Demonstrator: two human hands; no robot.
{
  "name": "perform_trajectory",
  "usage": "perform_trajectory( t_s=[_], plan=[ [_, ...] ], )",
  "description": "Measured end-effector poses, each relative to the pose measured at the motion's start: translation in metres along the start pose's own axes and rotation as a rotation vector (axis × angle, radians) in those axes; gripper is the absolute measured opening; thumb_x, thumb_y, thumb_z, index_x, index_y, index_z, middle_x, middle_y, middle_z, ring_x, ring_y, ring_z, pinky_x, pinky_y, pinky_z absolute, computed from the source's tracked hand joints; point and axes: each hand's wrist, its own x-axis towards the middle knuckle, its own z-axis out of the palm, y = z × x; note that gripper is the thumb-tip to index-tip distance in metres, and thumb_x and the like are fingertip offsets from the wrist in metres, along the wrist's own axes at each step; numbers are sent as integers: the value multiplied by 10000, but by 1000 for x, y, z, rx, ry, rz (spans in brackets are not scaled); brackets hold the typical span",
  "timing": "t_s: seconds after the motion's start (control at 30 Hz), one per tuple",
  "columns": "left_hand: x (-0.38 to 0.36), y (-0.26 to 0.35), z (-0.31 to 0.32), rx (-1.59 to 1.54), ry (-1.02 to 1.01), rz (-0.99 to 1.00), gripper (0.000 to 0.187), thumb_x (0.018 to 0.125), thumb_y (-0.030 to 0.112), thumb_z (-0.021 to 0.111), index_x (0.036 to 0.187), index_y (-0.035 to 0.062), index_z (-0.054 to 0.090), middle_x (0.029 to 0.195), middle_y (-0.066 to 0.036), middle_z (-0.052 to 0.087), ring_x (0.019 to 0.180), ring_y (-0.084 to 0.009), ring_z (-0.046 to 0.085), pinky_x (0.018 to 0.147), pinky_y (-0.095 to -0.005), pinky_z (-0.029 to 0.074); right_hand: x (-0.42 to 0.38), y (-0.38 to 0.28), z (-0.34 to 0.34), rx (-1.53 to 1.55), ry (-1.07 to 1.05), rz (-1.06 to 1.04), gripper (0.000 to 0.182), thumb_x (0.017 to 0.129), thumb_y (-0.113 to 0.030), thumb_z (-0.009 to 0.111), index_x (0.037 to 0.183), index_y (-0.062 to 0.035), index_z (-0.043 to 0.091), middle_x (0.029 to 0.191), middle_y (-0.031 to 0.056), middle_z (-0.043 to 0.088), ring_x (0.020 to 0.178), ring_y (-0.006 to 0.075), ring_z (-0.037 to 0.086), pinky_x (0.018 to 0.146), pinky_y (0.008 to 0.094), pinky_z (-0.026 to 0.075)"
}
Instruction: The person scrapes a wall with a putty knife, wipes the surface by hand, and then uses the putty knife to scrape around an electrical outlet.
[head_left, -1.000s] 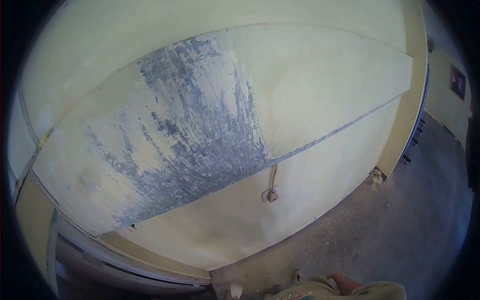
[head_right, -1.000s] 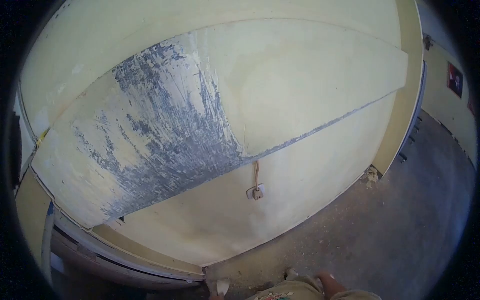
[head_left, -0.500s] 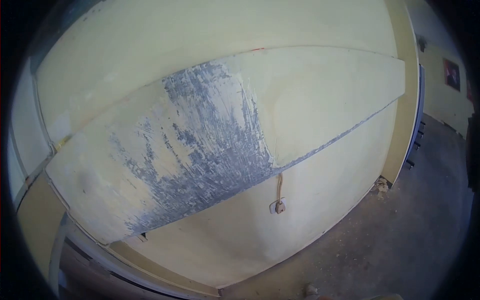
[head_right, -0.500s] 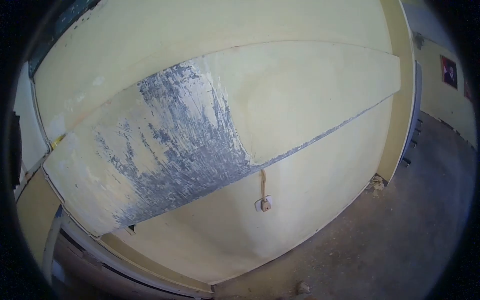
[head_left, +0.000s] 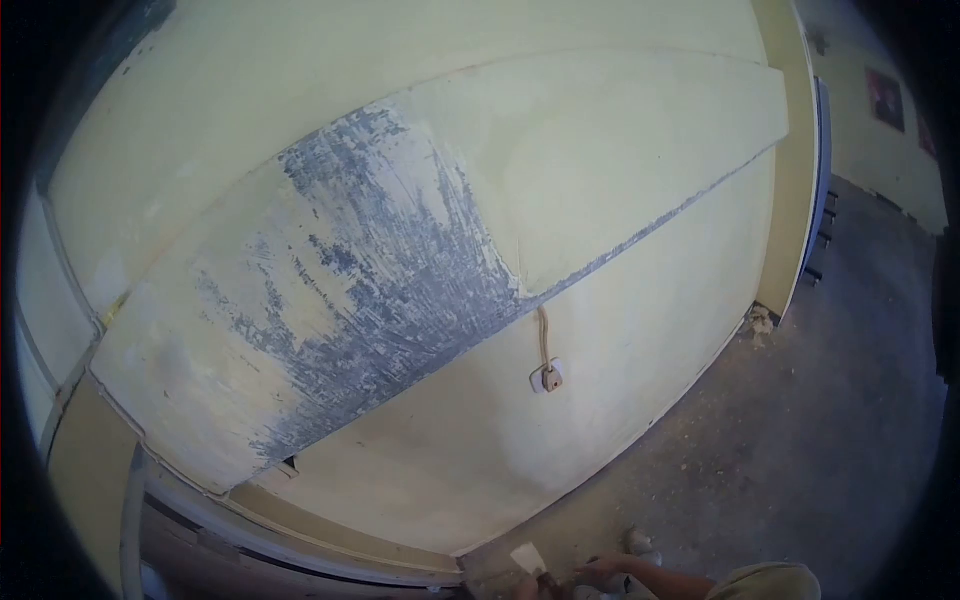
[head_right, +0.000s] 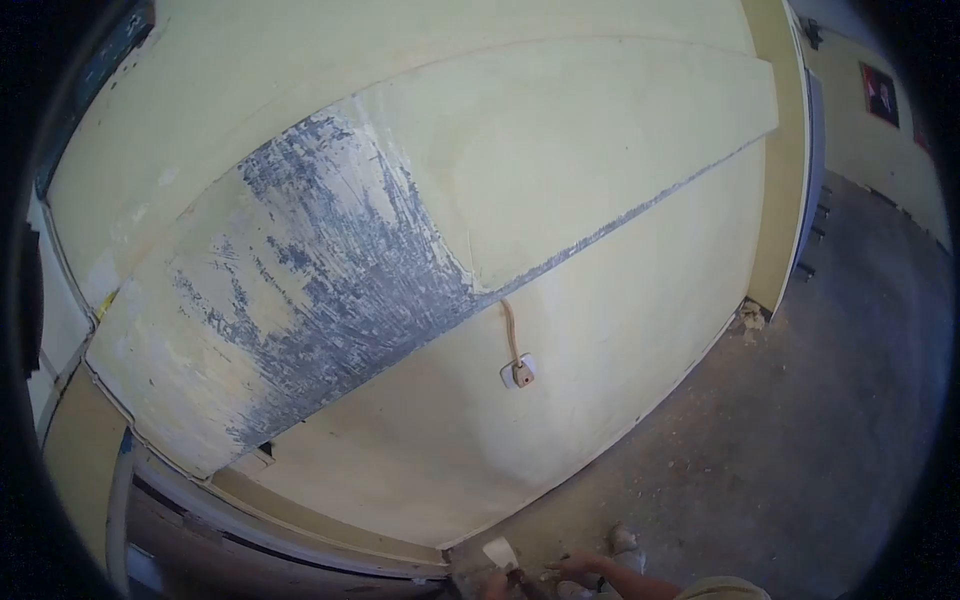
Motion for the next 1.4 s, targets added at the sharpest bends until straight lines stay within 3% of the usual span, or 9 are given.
perform_trajectory(
  t_s=[0.03,0.1,0.17,0.43,0.57,0.7,1.17,1.23,1.4],
  plan=[
    [5,-10,-3,18,19,-14,315,963,337,592,990,33,673,826,-82,653,737,-200,621,659,-322,503,-6,-25,-21,17,5,-1,302,840,-323,665,1069,-127,692,788,163,690,704,302,670,651,431,526],
    [-46,76,18,608,197,213,300,934,294,641,974,3,704,909,-100,683,765,-185,642,658,-319,511,75,-163,-125,690,-57,754,375,894,-351,651,1161,-89,627,840,159,684,715,266,663,666,400,515],
    [-91,153,34,-222,115,271,248,904,202,683,930,-43,704,882,-88,689,759,-161,639,671,-308,506,94,-187,-143,646,216,606,444,922,-358,637,1231,-54,544,855,123,669,705,203,641,655,360,501],
    [-246,408,54,177,90,1070,285,928,172,670,734,-35,647,641,-20,619,621,-48,520,570,-254,421,186,-330,-348,760,684,81,528,909,-28,591,1405,-65,416,817,42,559,638,102,525,576,263,440],
    [-308,492,54,522,293,1551,117,867,30,616,962,-10,670,893,-125,683,784,-194,641,704,-329,498,213,-351,-428,730,712,2,566,916,-18,584,1447,-56,389,862,36,559,632,85,517,568,254,441],
    [-328,572,59,1245,376,2090,441,722,-54,585,1151,42,611,1228,-152,585,1190,-384,522,1033,-463,404,238,-357,-471,722,693,-150,560,934,-15,575,1459,-54,386,931,51,584,621,73,515,564,241,452],
    [-268,674,82,1150,297,2487,415,739,51,702,1145,-3,636,1244,-144,626,1219,-314,567,1066,-456,442,288,-370,-510,703,857,-218,407,940,13,563,1343,23,500,927,53,591,744,68,541,665,212,444],
    [-270,677,81,1151,268,2473,386,755,50,703,1133,-1,647,1235,-134,635,1213,-306,574,1062,-447,449,289,-369,-509,699,874,-238,384,962,22,534,1344,-13,509,823,69,594,517,31,462,430,199,363],
    [-277,688,78,1152,217,2469,369,726,108,788,1079,56,695,1155,-96,690,1150,-285,627,1025,-434,483,294,-381,-512,765,865,-221,369,967,11,533,1335,-18,515,801,76,593,490,31,451,403,199,341]
  ],
)
